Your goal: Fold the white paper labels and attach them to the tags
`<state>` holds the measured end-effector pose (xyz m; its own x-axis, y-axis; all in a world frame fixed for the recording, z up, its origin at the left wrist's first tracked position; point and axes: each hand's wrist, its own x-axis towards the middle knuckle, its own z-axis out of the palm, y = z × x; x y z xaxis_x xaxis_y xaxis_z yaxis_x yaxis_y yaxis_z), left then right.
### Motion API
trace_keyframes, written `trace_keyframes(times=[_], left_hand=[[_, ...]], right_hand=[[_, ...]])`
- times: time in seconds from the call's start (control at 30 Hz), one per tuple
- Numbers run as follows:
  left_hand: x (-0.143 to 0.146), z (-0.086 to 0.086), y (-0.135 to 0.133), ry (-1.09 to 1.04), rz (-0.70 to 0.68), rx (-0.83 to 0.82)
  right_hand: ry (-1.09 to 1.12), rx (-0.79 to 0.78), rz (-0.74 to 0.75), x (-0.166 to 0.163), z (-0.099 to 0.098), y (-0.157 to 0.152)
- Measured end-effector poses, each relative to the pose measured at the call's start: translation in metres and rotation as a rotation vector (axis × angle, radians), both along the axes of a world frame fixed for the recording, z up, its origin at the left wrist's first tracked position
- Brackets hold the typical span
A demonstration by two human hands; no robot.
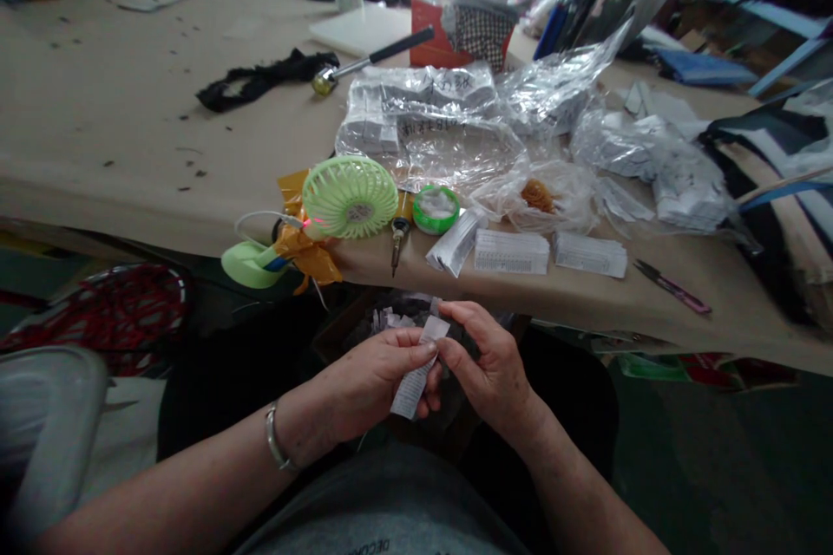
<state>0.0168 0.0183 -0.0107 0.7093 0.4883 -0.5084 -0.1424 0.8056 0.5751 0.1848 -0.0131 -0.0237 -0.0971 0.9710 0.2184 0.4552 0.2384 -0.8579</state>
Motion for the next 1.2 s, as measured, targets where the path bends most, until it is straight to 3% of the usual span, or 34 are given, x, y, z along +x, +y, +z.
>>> trace_keyframes(times=[0.13,0.43,0.57,0.73,0.9,1.03,1.2], left_hand=[[0.001,-0.001,-0.002,0.030,0.013,0.010],[0.001,-0.002,-0.002,0.016,0.019,-0.015],[0.001,-0.002,-0.002,0.005,0.032,-0.014],[0.000,-0.002,-0.001,0.013,0.058,0.008],[-0.002,-0.004,-0.001,0.044,0.080,0.045],[-0.004,-0.007,-0.002,0.073,0.113,0.106],[-0.012,-0.008,0.003,0.215,0.157,0.316]], right_hand=[[-0.107,0.067,0.033,-0.003,0.000,-0.001],[-0.054,0.022,0.010,-0.009,-0.006,-0.004],[0.078,-0.081,-0.068,-0.011,-0.008,-0.004],[0.344,-0.321,-0.128,-0.013,-0.005,0.004],[0.387,-0.430,-0.129,-0.016,-0.005,0.013],[0.381,-0.448,-0.125,-0.024,-0.006,0.017],[0.332,-0.412,-0.093,-0.037,-0.001,0.028]])
